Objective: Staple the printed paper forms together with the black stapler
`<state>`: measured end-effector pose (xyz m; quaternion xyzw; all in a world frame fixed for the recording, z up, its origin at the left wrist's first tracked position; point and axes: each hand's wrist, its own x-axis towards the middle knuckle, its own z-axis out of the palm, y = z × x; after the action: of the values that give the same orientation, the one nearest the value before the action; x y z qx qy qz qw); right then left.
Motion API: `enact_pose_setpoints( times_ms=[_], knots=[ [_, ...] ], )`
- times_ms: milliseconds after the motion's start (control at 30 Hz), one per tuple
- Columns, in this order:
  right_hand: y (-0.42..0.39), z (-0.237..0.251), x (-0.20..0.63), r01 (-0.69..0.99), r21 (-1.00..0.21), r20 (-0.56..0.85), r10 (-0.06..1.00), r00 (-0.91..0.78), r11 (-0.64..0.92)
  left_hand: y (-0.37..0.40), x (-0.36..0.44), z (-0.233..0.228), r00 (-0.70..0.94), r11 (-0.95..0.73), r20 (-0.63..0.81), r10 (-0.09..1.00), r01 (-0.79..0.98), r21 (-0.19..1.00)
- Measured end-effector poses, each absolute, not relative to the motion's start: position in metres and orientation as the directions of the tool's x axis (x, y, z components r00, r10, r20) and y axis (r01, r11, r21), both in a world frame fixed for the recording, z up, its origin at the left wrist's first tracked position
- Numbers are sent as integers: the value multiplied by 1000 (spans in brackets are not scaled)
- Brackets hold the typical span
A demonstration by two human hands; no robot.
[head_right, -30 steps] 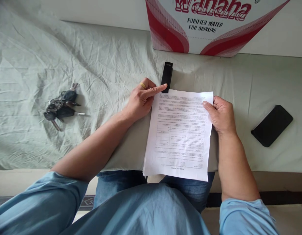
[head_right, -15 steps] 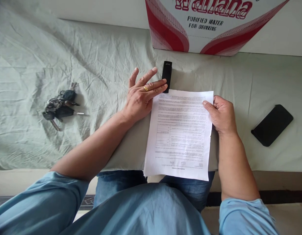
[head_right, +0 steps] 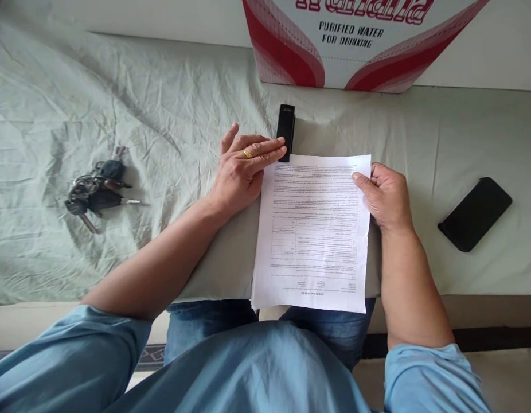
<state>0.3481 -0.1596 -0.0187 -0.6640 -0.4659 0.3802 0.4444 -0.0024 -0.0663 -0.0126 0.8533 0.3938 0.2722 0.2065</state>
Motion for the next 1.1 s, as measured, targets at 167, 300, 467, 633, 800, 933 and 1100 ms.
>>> enact_pose_setpoints(
  times_ms=[167, 300, 467, 633, 800, 933, 1100],
  knots=[
    [-158, -14, 339, 259, -955, -48, 939, 342, -143, -65, -1, -21, 536, -632, 347, 770, 565, 530],
    [-158, -11, 333, 239, -960, -52, 930, 364, -147, -66, 0, -20, 538, -618, 315, 782, 598, 511],
    [-158, -11, 332, 246, -957, -47, 921, 386, -152, -72, 0, -16, 542, -594, 263, 798, 632, 498],
    [-161, -10, 328, 240, -965, 1, 917, 399, -104, -84, 2, -15, 517, -558, 232, 824, 669, 491],
    [-164, -9, 329, 307, -951, 73, 934, 349, -41, -81, 6, -15, 497, -525, 206, 843, 678, 514],
    [-165, -6, 332, 297, -954, 56, 946, 320, -44, -69, 2, -20, 528, -568, 249, 812, 611, 551],
    [-178, 20, 326, 128, -976, -148, 967, 206, -176, -58, -6, -34, 557, -623, 376, 740, 359, 695]
  ],
)
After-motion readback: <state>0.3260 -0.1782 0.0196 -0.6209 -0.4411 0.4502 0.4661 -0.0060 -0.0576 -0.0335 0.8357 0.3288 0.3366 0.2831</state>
